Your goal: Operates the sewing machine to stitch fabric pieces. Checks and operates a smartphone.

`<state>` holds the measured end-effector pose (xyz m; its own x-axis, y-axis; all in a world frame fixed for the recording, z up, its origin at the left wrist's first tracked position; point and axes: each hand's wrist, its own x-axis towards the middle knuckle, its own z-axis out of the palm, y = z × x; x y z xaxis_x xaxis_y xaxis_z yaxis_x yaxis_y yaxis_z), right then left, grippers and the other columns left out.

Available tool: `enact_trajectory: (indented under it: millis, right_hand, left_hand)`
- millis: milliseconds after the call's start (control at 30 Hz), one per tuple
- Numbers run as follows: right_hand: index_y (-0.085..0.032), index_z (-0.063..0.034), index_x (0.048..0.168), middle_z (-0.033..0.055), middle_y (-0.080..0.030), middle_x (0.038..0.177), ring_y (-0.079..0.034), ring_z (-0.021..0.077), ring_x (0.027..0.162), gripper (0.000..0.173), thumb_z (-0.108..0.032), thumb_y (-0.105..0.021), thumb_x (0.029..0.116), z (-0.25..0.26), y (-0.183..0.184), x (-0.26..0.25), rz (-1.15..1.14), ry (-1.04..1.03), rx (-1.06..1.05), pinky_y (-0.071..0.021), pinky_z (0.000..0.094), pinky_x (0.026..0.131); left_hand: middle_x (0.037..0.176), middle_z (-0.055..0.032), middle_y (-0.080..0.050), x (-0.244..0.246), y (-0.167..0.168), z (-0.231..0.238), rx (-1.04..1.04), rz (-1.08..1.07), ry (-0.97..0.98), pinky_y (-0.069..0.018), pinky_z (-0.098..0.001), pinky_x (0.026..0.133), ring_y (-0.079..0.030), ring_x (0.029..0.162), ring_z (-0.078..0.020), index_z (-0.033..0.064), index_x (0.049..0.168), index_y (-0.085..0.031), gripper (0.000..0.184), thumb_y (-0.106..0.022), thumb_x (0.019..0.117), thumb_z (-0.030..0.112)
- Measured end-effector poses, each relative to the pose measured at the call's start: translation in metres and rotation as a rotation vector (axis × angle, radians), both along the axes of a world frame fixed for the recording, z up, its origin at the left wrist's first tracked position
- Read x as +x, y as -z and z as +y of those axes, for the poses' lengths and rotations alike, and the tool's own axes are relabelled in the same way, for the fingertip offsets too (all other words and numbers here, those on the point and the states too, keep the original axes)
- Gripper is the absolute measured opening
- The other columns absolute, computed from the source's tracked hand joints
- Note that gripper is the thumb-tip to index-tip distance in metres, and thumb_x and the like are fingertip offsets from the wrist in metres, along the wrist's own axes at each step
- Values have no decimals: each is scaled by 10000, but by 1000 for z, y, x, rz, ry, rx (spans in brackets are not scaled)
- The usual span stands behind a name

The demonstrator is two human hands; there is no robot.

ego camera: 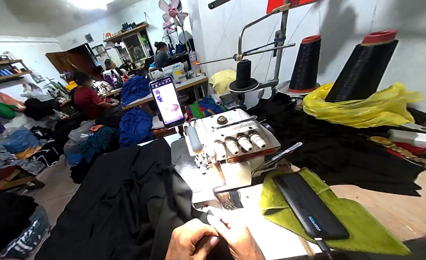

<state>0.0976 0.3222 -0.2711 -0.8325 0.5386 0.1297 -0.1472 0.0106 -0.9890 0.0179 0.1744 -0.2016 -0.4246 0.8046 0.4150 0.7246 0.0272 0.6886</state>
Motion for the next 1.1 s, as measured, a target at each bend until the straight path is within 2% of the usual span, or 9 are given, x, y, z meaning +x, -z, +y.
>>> enact_trajectory:
  millis: [100,200,267,467,833,933,1100]
  right_hand:
    - [-666,-105,754,-99,-570,651,-523,-41,606,200,-191,-671,934,1,0,1,-17,-9,45,-459,175,604]
    - [-727,-44,883,-49,-664,759,-593,-35,697,121,-139,-672,932,2,2,2,26,-22,100,-514,173,682]
    - [-737,-39,910,-44,-687,777,-611,-38,711,95,-108,-673,921,1,3,2,28,-21,115,-523,167,695]
    - [-739,-30,910,-25,-706,794,-638,-23,734,88,-94,-678,912,1,6,1,24,-14,126,-545,178,726]
    - [-745,-38,944,-24,-707,788,-642,-7,720,99,-98,-670,918,0,4,2,-6,-17,88,-548,194,714]
    - [-733,-41,906,-29,-685,752,-621,-8,688,95,-118,-677,918,0,5,2,-24,-5,97,-533,195,686]
    - [-739,-30,929,-16,-697,776,-631,-6,709,100,-111,-682,917,0,4,3,-33,0,108,-539,191,706]
  left_hand:
    - [933,-84,-746,-1,2,0,7,6,-7,-578,-224,846,-705,881,-94,5,993,-771,111,-700,958,83]
    - [943,-79,-757,0,8,0,-1,12,-124,-580,-225,868,-715,901,-83,6,986,-777,112,-704,939,76]
    - [946,-68,-761,0,10,0,-8,16,-168,-579,-217,872,-716,905,-70,12,978,-778,106,-709,931,76]
    - [949,-66,-762,0,10,0,-10,27,-165,-577,-215,880,-717,918,-70,14,985,-778,108,-714,932,82]
    - [929,-44,-762,-1,15,0,-15,44,-222,-580,-207,859,-714,896,-55,33,944,-776,91,-738,915,110]
    - [928,-44,-761,-1,15,0,-22,39,-228,-578,-206,856,-713,893,-56,32,941,-776,93,-738,914,112]
    - [928,-47,-762,0,16,0,-17,32,-230,-580,-214,862,-715,898,-60,33,940,-778,90,-738,912,109]
